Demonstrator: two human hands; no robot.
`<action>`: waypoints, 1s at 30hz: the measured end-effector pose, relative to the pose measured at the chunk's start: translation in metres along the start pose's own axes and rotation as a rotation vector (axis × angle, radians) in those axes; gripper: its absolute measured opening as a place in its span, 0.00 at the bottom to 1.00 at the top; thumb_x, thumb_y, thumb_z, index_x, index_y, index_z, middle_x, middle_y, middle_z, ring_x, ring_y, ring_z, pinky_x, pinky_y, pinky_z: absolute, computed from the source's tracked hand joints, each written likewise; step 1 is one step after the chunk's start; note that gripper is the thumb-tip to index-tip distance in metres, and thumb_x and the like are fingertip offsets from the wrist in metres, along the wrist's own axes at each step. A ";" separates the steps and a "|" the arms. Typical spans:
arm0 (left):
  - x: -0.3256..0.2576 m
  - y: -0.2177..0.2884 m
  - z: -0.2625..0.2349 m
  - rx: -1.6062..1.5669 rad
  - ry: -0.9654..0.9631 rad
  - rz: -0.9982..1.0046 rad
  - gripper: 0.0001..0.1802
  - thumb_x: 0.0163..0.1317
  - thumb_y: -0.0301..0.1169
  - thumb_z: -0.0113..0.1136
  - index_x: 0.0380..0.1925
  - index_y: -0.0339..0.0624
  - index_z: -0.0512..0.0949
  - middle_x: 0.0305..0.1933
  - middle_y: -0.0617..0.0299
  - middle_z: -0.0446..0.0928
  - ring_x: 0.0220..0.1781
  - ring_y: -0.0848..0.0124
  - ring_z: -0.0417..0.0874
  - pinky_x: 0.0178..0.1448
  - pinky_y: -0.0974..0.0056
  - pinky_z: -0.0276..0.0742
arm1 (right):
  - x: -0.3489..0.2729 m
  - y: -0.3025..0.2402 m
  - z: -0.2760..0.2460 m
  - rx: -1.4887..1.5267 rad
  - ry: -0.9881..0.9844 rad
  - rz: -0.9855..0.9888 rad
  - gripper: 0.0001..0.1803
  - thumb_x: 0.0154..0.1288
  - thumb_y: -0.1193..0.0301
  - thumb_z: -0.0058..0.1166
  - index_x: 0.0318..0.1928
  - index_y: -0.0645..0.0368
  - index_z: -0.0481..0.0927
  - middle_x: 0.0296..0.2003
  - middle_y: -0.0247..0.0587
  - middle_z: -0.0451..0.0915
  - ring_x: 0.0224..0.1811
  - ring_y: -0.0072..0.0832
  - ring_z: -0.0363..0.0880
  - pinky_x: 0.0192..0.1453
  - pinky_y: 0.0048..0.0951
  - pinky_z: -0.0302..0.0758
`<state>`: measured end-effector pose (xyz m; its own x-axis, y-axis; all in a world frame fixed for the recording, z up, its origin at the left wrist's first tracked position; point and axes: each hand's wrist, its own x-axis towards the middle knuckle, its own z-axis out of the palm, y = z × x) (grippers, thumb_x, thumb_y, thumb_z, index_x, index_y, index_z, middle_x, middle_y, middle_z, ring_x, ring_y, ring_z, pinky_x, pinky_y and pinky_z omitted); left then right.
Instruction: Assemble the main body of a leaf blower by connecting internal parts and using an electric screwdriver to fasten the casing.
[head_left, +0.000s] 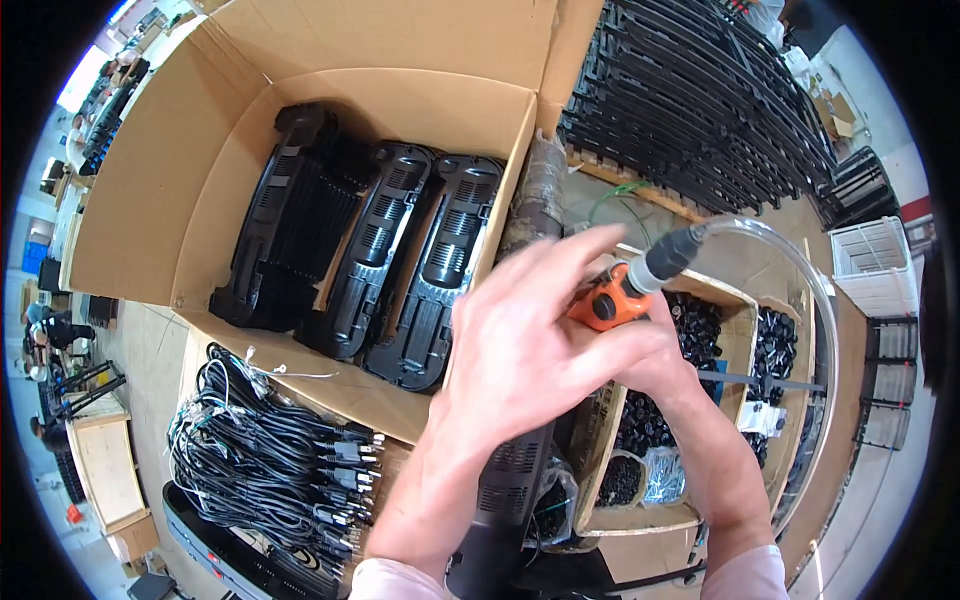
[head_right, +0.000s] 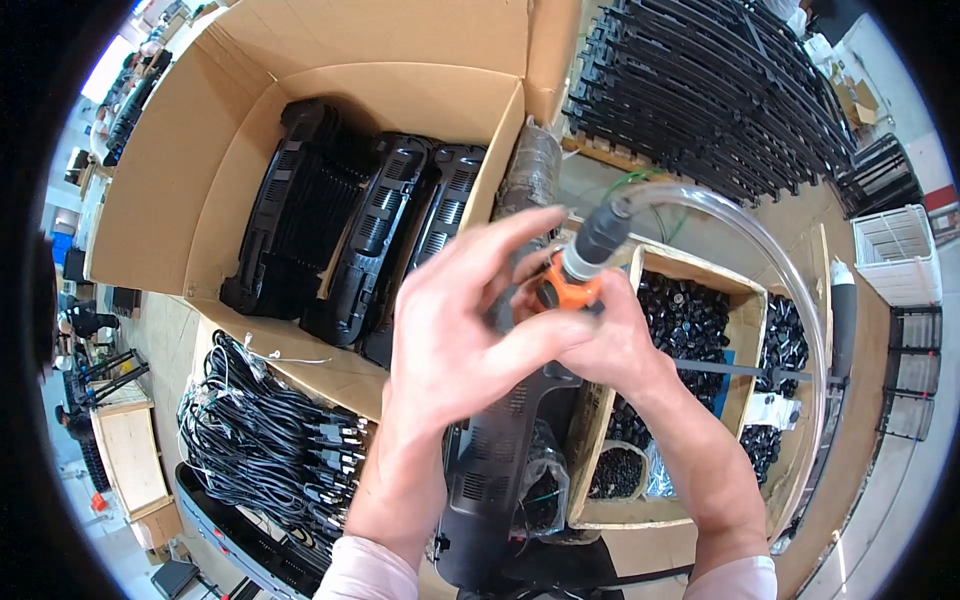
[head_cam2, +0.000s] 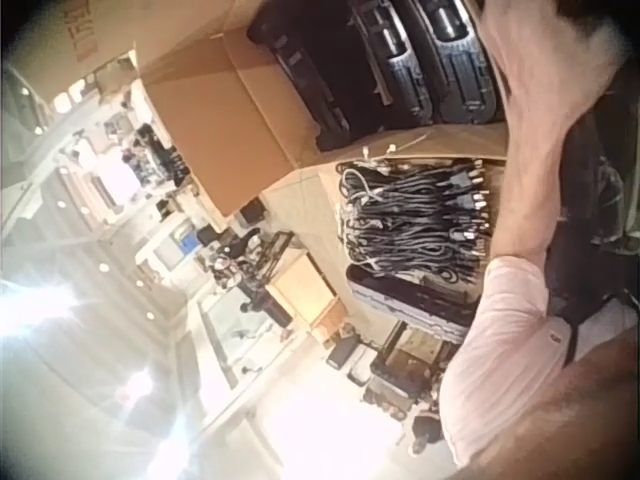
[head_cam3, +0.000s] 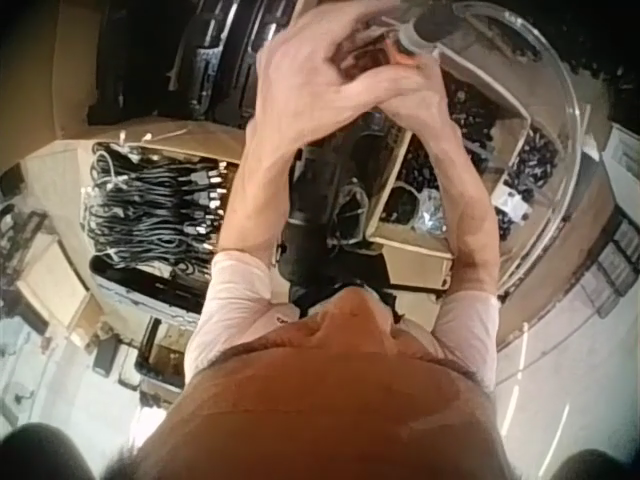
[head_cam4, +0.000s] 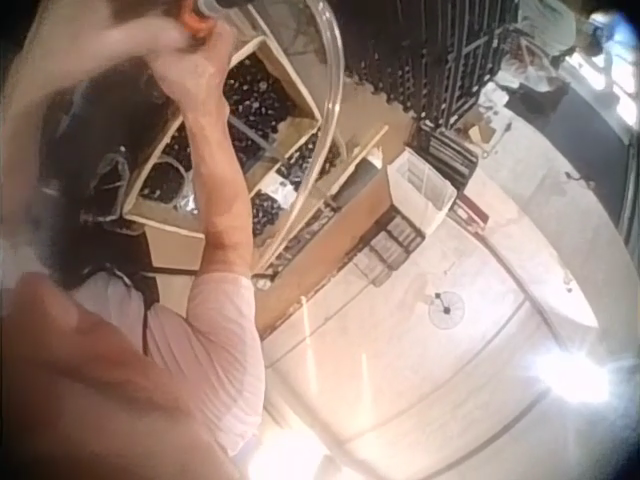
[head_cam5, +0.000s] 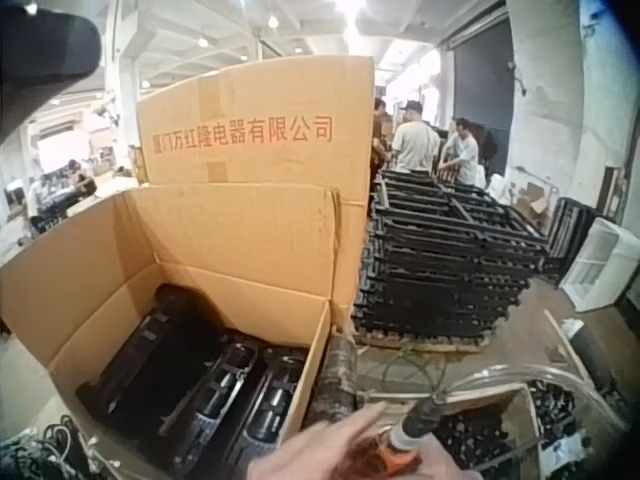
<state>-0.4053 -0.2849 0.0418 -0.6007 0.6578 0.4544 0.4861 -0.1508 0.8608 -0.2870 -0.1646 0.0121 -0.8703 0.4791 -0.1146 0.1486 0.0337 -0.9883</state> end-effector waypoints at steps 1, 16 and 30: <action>0.013 0.000 0.005 0.125 -0.042 0.059 0.31 0.52 0.49 0.80 0.50 0.40 0.86 0.31 0.56 0.79 0.32 0.61 0.84 0.37 0.60 0.80 | 0.001 0.008 -0.001 -0.014 0.044 -0.077 0.19 0.57 0.74 0.73 0.49 0.62 0.82 0.39 0.36 0.87 0.42 0.23 0.85 0.49 0.28 0.83; 0.010 -0.024 0.027 0.250 -0.042 0.325 0.16 0.46 0.42 0.77 0.26 0.42 0.87 0.26 0.60 0.75 0.30 0.59 0.82 0.33 0.56 0.78 | -0.003 0.028 0.012 -0.220 0.096 -0.362 0.12 0.60 0.73 0.69 0.40 0.62 0.80 0.35 0.38 0.84 0.39 0.23 0.82 0.41 0.31 0.79; -0.005 -0.036 0.026 0.147 -0.093 0.475 0.15 0.39 0.40 0.74 0.22 0.43 0.82 0.24 0.60 0.72 0.25 0.60 0.75 0.30 0.58 0.72 | -0.003 0.097 -0.012 -0.382 0.002 -0.980 0.27 0.66 0.67 0.73 0.64 0.46 0.80 0.49 0.40 0.87 0.49 0.35 0.86 0.56 0.38 0.82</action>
<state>-0.4033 -0.2637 0.0030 -0.2360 0.6058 0.7598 0.7801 -0.3481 0.5198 -0.2643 -0.1520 -0.0823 -0.6890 0.0944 0.7186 -0.4815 0.6814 -0.5512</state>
